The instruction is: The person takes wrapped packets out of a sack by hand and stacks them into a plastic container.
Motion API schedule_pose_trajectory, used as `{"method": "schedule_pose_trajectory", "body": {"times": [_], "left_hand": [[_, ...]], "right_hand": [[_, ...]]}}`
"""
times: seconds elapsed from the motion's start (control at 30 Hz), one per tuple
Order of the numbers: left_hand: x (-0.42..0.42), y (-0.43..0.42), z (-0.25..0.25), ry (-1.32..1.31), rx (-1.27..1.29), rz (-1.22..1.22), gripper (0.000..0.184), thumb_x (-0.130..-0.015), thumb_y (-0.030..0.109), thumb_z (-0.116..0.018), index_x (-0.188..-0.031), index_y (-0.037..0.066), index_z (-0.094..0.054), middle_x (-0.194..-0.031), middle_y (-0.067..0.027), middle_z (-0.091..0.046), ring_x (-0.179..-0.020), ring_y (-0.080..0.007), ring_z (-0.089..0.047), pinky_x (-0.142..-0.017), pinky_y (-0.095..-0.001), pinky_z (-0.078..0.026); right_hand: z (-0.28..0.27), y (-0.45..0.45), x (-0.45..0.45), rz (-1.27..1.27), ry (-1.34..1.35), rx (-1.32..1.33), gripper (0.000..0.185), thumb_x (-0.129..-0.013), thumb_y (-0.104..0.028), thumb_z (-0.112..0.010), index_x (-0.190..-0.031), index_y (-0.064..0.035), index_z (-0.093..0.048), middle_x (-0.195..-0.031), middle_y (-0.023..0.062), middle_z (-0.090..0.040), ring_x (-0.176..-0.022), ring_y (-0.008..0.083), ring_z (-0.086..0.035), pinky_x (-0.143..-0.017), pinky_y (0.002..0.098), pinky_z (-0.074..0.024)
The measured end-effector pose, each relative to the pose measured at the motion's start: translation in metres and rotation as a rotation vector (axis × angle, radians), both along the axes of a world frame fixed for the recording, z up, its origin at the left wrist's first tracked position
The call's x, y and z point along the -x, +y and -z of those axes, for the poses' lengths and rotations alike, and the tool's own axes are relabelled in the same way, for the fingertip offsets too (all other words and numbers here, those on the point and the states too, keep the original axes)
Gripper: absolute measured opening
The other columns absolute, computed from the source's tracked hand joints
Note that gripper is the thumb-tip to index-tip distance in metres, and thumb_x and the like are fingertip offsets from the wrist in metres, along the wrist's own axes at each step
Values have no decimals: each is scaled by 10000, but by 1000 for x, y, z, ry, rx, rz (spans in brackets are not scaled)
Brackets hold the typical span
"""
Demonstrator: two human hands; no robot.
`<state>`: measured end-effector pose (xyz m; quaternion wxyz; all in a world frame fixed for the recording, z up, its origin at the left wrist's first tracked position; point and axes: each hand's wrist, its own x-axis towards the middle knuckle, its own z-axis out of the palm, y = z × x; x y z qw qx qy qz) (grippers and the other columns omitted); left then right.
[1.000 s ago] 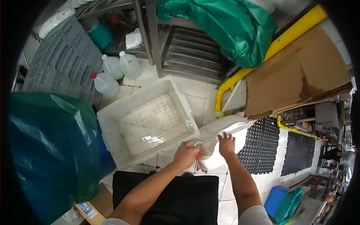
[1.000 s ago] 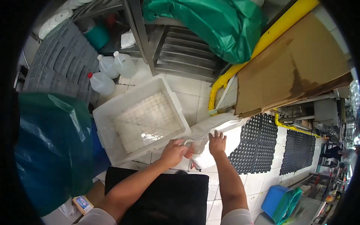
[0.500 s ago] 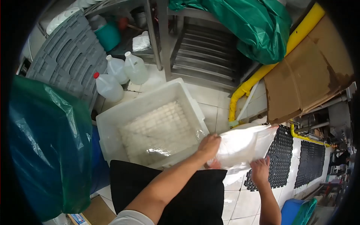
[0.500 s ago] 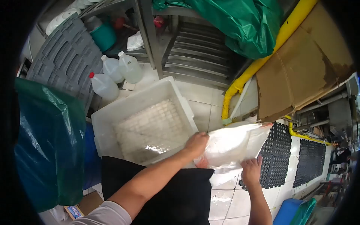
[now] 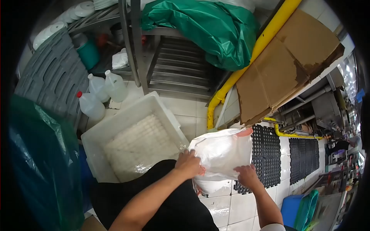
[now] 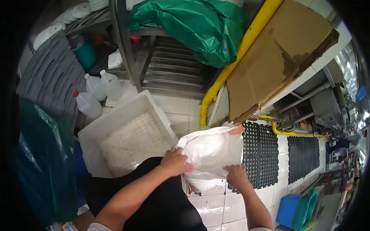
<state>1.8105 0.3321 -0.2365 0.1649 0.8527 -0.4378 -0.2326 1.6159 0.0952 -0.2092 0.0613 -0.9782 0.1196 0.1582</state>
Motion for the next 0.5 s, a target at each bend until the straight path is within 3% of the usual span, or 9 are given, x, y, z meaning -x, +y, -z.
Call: {"method": "schedule_pose_trajectory", "body": {"times": [0.07, 0.13, 0.23, 0.27, 0.3, 0.4, 0.5], "left_hand": [[19, 6, 5, 11, -67, 55, 317, -780, 319, -661, -1014, 106, -687, -1122, -132, -583, -1117, -345, -501, -919, -498, -421], [35, 15, 13, 158, 38, 21, 278, -800, 335, -639, -973, 124, -693, -1113, -110, -593, -1113, -327, -510, -889, -508, -414], [57, 22, 37, 42, 183, -39, 238, -831, 323, -603, -946, 136, -694, -1086, -93, -606, -1096, -313, -520, -885, -502, -402], [59, 25, 29, -23, 162, -24, 226, -855, 304, -576, -954, 138, -693, -1071, -110, -606, -1088, -317, -525, -881, -486, -399], [57, 28, 24, -33, 153, -42, 226, -855, 304, -576, -954, 138, -693, -1071, -110, -606, -1088, -317, -525, -881, -486, -399], [44, 30, 2, 19, 128, -47, 227, -850, 255, -580, -970, 102, -696, -1078, -143, -604, -1094, -330, -527, -923, -467, -406], [21, 43, -37, 61, 42, 12, 218, -845, 219, -598, -972, 70, -693, -1080, -143, -604, -1088, -332, -527, -944, -458, -404]], "right_hand": [[7, 9, -30, 2, -101, -43, 214, -771, -106, -559, -949, -119, -677, -857, 107, -668, -909, 316, -620, -913, 519, -408], [36, 17, -60, -34, -116, -79, 197, -791, -145, -589, -964, -104, -674, -890, 118, -662, -908, 323, -619, -852, 466, -463], [71, 43, -100, -157, -113, -101, 246, -752, -197, -678, -975, -95, -687, -900, 130, -664, -871, 324, -621, -835, 428, -481], [84, 49, -112, -235, -102, -155, 319, -730, -207, -702, -1020, -81, -661, -1007, 130, -638, -942, 324, -598, -846, 420, -480], [97, 58, -121, -255, -110, -164, 319, -730, -207, -702, -1020, -81, -661, -1007, 130, -638, -942, 324, -598, -846, 420, -480], [134, 74, -135, -493, -62, 55, 438, -727, -209, -690, -1134, -83, -583, -1169, 105, -537, -1087, 298, -519, -864, 444, -460], [121, 82, -145, -507, 43, 40, 346, -776, -215, -652, -1087, -73, -603, -1154, 99, -549, -1073, 279, -519, -868, 469, -437]]}}
